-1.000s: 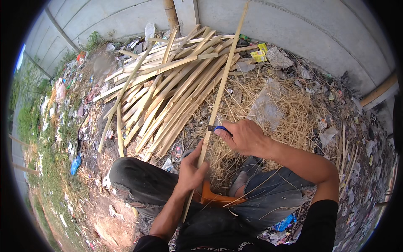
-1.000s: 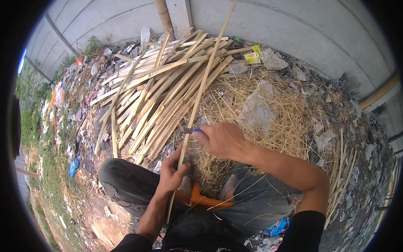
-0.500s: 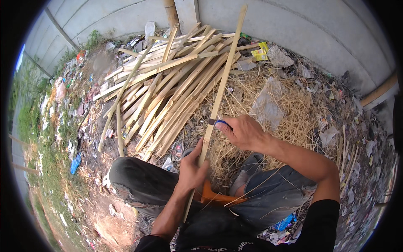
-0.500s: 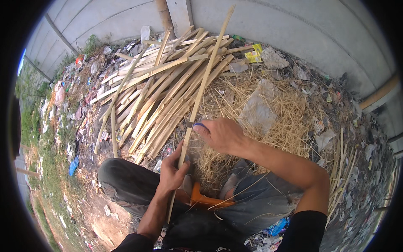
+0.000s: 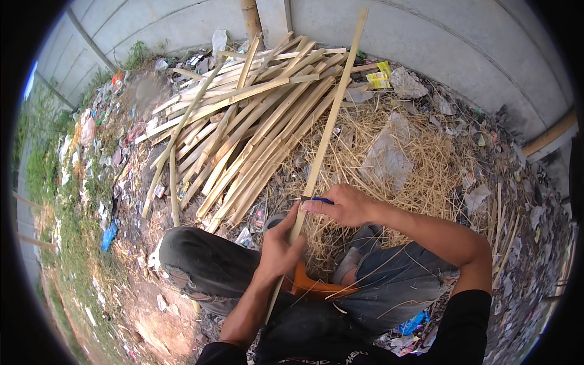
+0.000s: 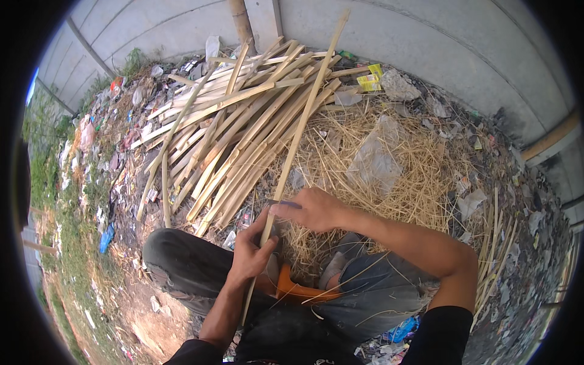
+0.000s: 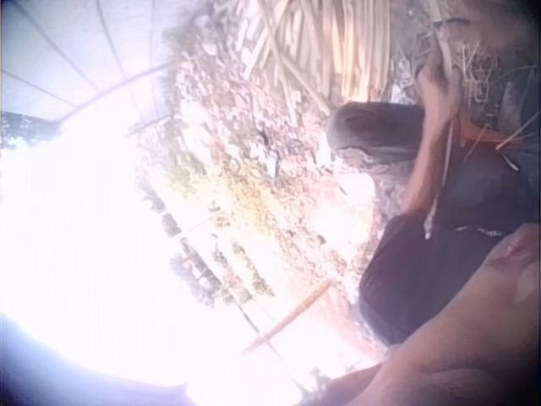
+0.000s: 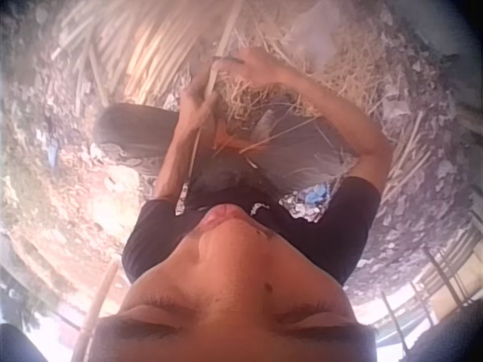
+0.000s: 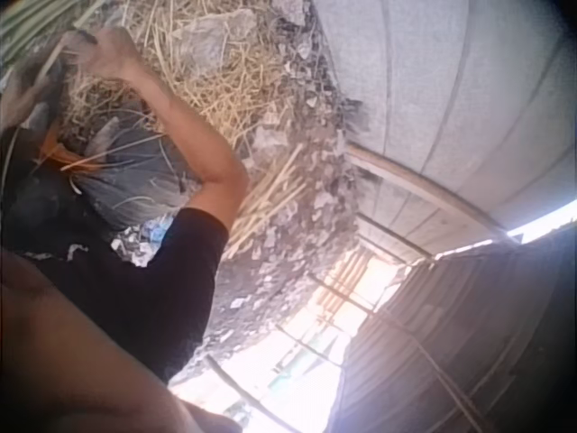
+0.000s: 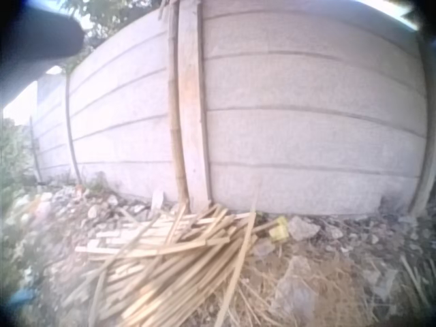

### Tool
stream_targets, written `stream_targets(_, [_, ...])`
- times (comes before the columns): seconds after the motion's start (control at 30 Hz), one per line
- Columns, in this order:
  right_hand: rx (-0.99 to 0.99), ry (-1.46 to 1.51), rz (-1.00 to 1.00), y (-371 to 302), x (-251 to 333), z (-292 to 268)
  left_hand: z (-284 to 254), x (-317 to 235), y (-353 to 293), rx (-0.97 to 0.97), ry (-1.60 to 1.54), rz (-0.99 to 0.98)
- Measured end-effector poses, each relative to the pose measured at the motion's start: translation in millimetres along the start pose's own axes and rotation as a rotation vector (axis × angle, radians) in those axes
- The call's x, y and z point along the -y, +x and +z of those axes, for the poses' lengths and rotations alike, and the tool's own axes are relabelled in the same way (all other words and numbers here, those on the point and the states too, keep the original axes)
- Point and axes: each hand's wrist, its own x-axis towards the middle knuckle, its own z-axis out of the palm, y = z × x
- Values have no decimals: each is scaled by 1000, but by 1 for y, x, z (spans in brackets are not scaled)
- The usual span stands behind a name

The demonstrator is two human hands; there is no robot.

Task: The person sits on the ground and uses a knife to split long bamboo poles into thin strips. They hold the pole with one hand and use the knife to shave and separate the bamboo, discarding the resulting strips onto a pile.

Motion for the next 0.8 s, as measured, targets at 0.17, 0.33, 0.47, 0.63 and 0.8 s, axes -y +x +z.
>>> stream_targets(0.17, [392, 306, -55, 3, -10, -3, 2, 4, 1, 7, -69, 18])
stream_targets(0.33, [-52, 136, -93, 2, -15, -15, 1, -1, 1, 6, -1, 23])
stream_targets(0.47, [-477, -177, -78, -4, -10, -34, 1, -3, 1, -5, 37, 39])
stream_targets(0.63, [-400, -315, -72, -12, 9, -23, 2, -5, 2, 20, -96, -12])
stream_targets(0.8, [-303, -178, -175, -13, 10, 13, 0, 14, 0, 58, -273, -112])
